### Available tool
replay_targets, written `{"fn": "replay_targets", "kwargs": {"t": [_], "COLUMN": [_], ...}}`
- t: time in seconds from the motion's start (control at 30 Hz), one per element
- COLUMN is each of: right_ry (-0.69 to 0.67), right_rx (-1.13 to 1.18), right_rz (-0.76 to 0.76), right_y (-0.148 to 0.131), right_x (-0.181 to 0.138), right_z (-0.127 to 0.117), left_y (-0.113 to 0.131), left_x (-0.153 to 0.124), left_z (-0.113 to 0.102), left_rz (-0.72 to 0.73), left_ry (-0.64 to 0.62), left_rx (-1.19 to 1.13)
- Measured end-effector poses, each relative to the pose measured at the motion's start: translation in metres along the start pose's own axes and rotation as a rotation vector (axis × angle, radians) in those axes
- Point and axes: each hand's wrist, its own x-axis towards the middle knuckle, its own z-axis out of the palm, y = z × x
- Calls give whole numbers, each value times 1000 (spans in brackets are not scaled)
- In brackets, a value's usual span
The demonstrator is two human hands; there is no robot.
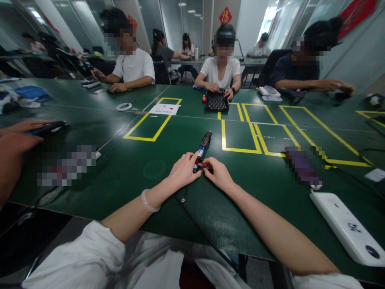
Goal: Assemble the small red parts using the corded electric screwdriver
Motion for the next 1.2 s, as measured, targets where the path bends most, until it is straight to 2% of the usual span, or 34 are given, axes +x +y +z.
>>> {"fn": "replay_targets", "kwargs": {"t": [0.23,0.43,0.67,0.87,1.2], "right_ry": [-23,-39,-37,-37,-45], "right_rx": [4,96,114,95,103], "right_rz": [-2,19,22,2,-2], "right_y": [-1,-2,0,0,-1], "right_x": [-2,-3,-2,-2,-2], "right_z": [-4,-5,-7,-8,-8], "left_y": [0,-3,-24,-68,-182], "left_x": [3,6,9,16,20], "left_z": [1,-1,-4,-11,-15], "left_rz": [-44,-36,-65,-198,-472], "left_ry": [11,-15,-66,-104,-156], "left_rx": [56,73,58,81,64]}}
